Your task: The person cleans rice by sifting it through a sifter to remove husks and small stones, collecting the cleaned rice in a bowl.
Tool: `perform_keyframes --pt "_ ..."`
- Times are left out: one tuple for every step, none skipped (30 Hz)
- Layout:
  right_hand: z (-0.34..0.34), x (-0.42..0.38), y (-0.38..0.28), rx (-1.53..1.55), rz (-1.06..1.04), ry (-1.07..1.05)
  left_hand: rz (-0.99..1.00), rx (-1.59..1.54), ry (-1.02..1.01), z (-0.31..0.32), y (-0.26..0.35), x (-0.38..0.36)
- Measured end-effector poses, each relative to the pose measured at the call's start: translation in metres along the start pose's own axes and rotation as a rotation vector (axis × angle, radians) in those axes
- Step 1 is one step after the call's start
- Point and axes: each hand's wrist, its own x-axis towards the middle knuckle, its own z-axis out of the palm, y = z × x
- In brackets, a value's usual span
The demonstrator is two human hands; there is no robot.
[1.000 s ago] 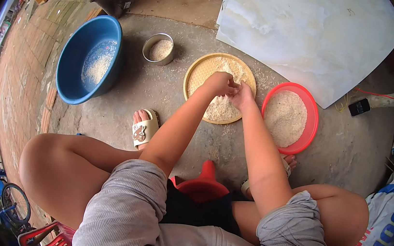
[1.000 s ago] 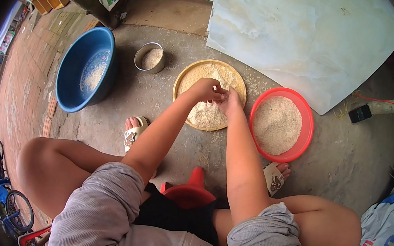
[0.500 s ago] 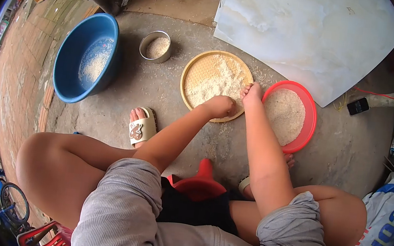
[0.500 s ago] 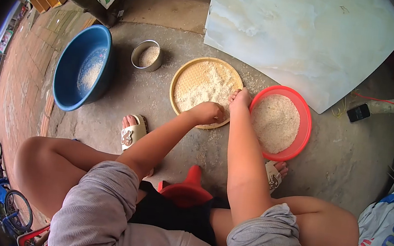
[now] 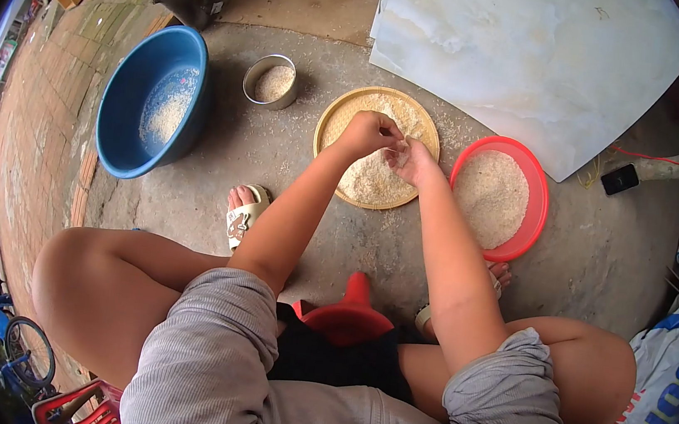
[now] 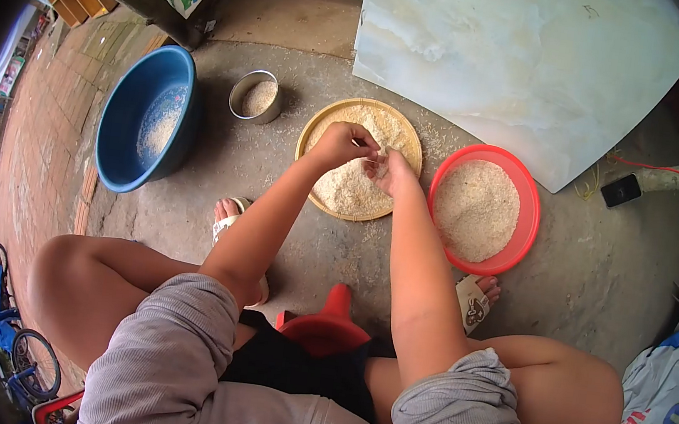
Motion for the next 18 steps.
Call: perform_keyframes --pt "0.004 -0.005 0.001 0.055 -0.007 -0.039 -0.024 -0.037 -0.074 0.000 0.007 0.002" --pt "0.002 -0.005 0.001 0.155 -0.001 -0.156 0.081 0.185 -0.096 0.000 0.014 0.004" --pt "0.003 -0.004 0.001 0.153 0.000 -0.155 0.080 0.183 -0.095 0.003 0.013 0.005" --pt "0.005 -0.001 -0.001 0.239 -0.026 -0.050 0.163 0.343 -0.085 0.005 0.011 0.005" --pt "0.006 0.002 -0.003 0.323 -0.053 0.057 0.245 0.503 -0.074 0.006 0.010 0.006" --pt "0.002 0.009 -0.005 0.320 -0.052 0.057 0.217 0.452 -0.092 0.006 0.009 0.006" --pt "-0.007 0.017 -0.009 0.298 -0.072 0.067 0.216 0.452 -0.091 0.005 0.009 0.004" --pt "-0.015 0.025 -0.010 0.277 -0.092 0.077 0.138 0.405 -0.193 0.004 0.009 0.002" --pt "-0.016 0.023 -0.012 0.277 -0.092 0.077 0.060 0.358 -0.295 0.003 0.009 0.000" --pt "-0.017 0.021 -0.013 0.306 -0.122 0.112 0.084 0.447 -0.412 0.003 0.009 -0.003" --pt "-0.018 0.020 -0.014 0.333 -0.153 0.146 0.111 0.490 -0.513 0.004 0.008 -0.008" --pt "-0.019 0.018 -0.015 0.358 -0.157 0.175 0.104 0.479 -0.575 0.009 0.003 -0.013" --pt "-0.021 0.019 -0.014 0.357 -0.157 0.175 0.097 0.469 -0.637 0.017 -0.012 -0.017" --pt "-0.024 0.020 -0.013 0.354 -0.162 0.180 0.167 0.519 -0.691 0.027 -0.028 -0.020" --pt "-0.025 0.020 -0.012 0.350 -0.167 0.184 0.238 0.568 -0.744 0.034 -0.033 -0.025" --pt "-0.026 0.020 -0.011 0.349 -0.166 0.186 0.247 0.566 -0.718 0.040 -0.038 -0.033" --pt "-0.026 0.020 -0.010 0.342 -0.153 0.190 0.247 0.564 -0.718 0.043 -0.043 -0.034" --pt "-0.026 0.019 -0.009 0.337 -0.138 0.194 0.251 0.514 -0.665 0.044 -0.045 -0.036"
